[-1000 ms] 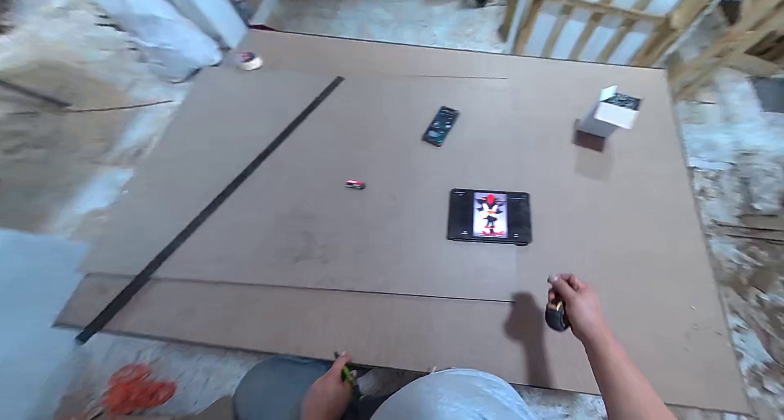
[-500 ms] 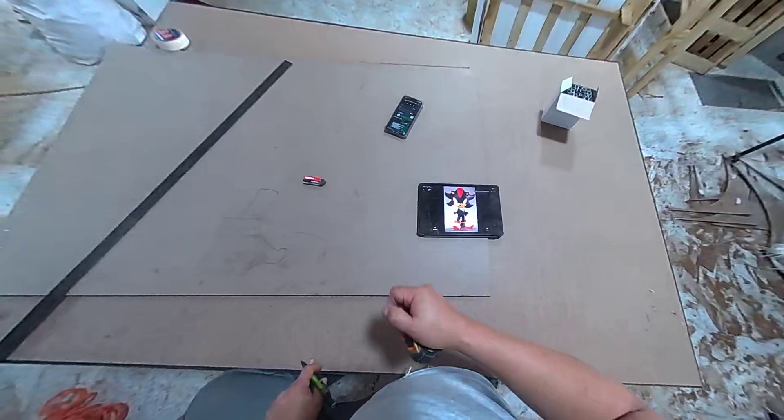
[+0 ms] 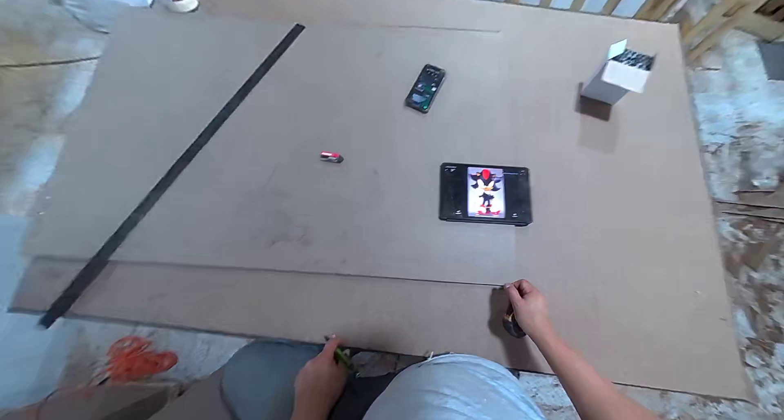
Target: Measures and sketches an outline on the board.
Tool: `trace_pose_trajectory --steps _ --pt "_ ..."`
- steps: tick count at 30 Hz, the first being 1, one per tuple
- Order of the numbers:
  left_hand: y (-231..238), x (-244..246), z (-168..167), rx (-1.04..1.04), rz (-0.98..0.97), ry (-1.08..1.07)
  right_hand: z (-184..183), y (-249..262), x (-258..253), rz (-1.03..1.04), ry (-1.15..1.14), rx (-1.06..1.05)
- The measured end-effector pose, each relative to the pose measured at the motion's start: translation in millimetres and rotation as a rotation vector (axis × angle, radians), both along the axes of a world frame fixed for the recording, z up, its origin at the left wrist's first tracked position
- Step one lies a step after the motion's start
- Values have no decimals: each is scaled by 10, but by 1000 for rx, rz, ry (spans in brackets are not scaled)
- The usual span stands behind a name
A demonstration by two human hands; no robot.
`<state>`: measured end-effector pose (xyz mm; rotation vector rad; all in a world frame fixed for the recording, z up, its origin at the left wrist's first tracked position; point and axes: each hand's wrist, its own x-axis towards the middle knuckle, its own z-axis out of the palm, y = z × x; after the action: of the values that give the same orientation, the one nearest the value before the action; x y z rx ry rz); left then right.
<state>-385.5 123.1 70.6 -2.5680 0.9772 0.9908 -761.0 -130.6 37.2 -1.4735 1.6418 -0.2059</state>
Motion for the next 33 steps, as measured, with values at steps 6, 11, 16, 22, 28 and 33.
trace_pose_trajectory --steps 6,11,16,22,28,33 --pt "231 385 -63 -476 111 183 -25 -104 1217 439 -319 218" --pt "-90 1052 -128 -924 425 413 -155 -704 2454 308 -651 277" --pt "-802 1773 -336 -1006 394 359 -479 -1430 3918 121 -1098 129" --pt "-1396 2333 -786 -1264 423 540 -658 -1596 4607 255 -1156 -293" --pt "-1620 2451 -852 -1267 370 408 -753 -1611 4613 231 -1128 -284" --pt "-1570 2442 -903 -1289 312 375 -828 -1630 4570 190 -1114 -199"
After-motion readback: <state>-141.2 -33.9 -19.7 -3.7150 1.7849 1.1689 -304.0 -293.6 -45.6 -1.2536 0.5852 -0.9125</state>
